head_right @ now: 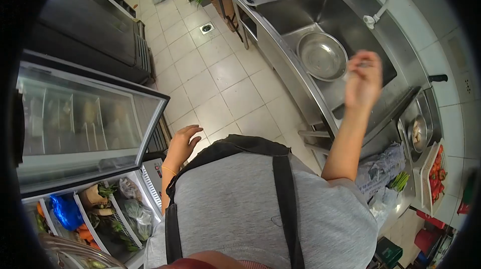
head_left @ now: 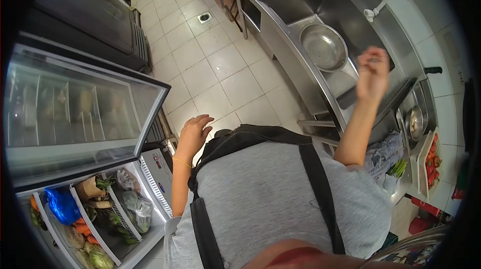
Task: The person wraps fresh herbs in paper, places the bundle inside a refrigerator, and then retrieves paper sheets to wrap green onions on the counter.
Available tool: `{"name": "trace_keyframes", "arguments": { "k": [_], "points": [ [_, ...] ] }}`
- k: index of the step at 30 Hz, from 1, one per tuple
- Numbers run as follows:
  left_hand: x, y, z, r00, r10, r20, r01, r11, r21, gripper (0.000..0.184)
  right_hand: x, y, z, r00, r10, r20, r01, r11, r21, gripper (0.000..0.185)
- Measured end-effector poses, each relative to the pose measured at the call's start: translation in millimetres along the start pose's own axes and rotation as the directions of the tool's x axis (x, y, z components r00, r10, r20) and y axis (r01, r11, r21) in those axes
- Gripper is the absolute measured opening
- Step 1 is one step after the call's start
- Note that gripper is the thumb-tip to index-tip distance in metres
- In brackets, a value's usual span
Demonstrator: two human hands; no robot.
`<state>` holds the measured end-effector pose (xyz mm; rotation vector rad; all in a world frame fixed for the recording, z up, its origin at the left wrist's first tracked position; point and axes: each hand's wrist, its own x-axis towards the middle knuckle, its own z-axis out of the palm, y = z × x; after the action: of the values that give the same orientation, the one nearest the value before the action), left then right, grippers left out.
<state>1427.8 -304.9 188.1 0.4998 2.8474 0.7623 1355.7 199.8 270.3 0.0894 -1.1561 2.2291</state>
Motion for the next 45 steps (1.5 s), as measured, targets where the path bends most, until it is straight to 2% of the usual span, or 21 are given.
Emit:
{"name": "trace_keyframes", "arguments": {
  "k": [1,2,4,7,9,10,11,12,13,14,16,18,19,22,24,28,33,38,41,44,45],
  "points": [
    [7.4,-5.2,-6.0,1.000,-0.017,0.012,0.017,1.000,-0.002,0.025,14.0,-13.8,12.3,0.977,-0.203,-0.059,0.203,0.979,0.002,0.024],
    [15.4,-14.1,-9.9,0.999,-0.029,0.019,0.029,1.000,0.000,0.026,27.6,-27.7,27.1,0.911,-0.397,-0.117,0.399,0.917,-0.009,0.024],
    [33.6,-35.6,-17.9,0.998,-0.052,0.028,0.052,0.999,0.000,0.026,52.6,-45.2,56.9,0.637,-0.771,-0.021,0.756,0.629,-0.180,0.024],
    [72.0,-67.1,-29.1,0.997,-0.070,0.040,0.070,0.998,-0.004,0.026,88.5,-5.3,116.4,0.237,-0.971,0.038,0.946,0.222,-0.235,0.023],
    [98.2,-90.4,-38.3,0.997,-0.060,0.038,0.061,0.998,-0.001,0.027,124.5,74.0,161.9,0.292,-0.894,0.340,0.867,0.098,-0.488,0.023],
    [111.5,-102.0,-43.9,0.999,-0.044,0.028,0.045,0.999,-0.009,0.027,162.7,119.2,155.4,0.484,-0.717,0.502,0.754,0.051,-0.654,0.026],
    [125.5,-113.7,-49.5,0.999,-0.028,0.022,0.028,0.999,-0.018,0.027,190.9,162.0,160.7,0.650,-0.466,0.600,0.703,0.070,-0.708,0.037],
    [137.0,-126.4,-56.1,1.000,-0.012,0.017,0.013,1.000,-0.029,0.027,197.9,215.5,151.8,0.796,-0.284,0.534,0.523,-0.120,-0.844,0.045],
    [146.9,-139.8,-64.2,0.999,-0.034,0.011,0.035,0.999,-0.033,0.028,204.7,268.7,143.1,0.895,-0.086,0.437,0.377,-0.376,-0.847,0.053],
    [156.8,-152.7,-72.4,0.998,-0.056,0.002,0.056,0.998,-0.039,0.028,209.3,303.9,145.7,0.947,0.090,0.307,0.315,-0.428,-0.847,0.057],
    [175.8,-180.1,-92.5,0.995,-0.096,-0.011,0.095,0.994,-0.044,0.029,214.5,364.6,149.4,0.875,0.074,0.479,0.482,-0.225,-0.847,0.050],
    [197.0,-216.0,-111.6,0.997,-0.079,-0.001,0.079,0.996,-0.027,0.030,217.3,405.5,169.3,0.921,0.178,0.346,0.374,-0.155,-0.915,0.041],
    [211.7,-227.3,-124.9,0.996,-0.081,0.028,0.082,0.997,-0.012,0.030,217.2,422.0,172.4,0.933,0.237,0.271,0.307,-0.131,-0.943,0.037],
    [265.1,-250.2,-159.9,0.998,-0.052,0.048,0.048,0.996,0.074,0.032,230.4,461.8,157.3,0.935,0.141,0.324,0.345,-0.161,-0.925,0.023],
    [307.4,-248.4,-180.9,0.999,-0.037,-0.023,0.037,0.999,0.022,0.031,238.1,465.5,155.2,0.953,0.082,0.293,0.301,-0.117,-0.946,0.020],
    [397.7,-265.5,-195.1,0.999,0.053,-0.013,-0.053,0.998,-0.038,0.031,246.5,467.4,153.0,0.971,0.009,0.238,0.238,-0.070,-0.969,0.015],
    [497.8,-293.4,-202.9,0.986,0.108,0.125,-0.109,0.994,-0.002,0.031,292.1,463.1,129.9,0.974,-0.150,0.170,0.142,-0.180,-0.973,0.012],
    [583.0,-321.3,-227.0,0.939,0.061,0.338,-0.093,0.993,0.079,0.032,351.3,456.1,89.2,0.972,-0.225,0.069,-0.002,-0.300,-0.954,0.012],
    [637.7,-327.7,-252.2,0.927,0.052,0.372,-0.114,0.983,0.146,0.034,386.8,457.4,79.8,0.976,-0.163,-0.144,-0.192,-0.330,-0.924,0.021],
    [679.6,-340.9,-261.3,0.938,0.019,0.346,-0.112,0.962,0.249,0.034,416.3,494.0,130.6,0.921,-0.318,0.225,0.085,-0.401,-0.912,0.035],
    [690.3,-342.6,-263.0,0.928,0.019,0.372,-0.110,0.968,0.225,0.034,427.4,508.5,164.7,0.925,-0.293,0.243,0.139,-0.333,-0.933,0.039]
  ]
}}
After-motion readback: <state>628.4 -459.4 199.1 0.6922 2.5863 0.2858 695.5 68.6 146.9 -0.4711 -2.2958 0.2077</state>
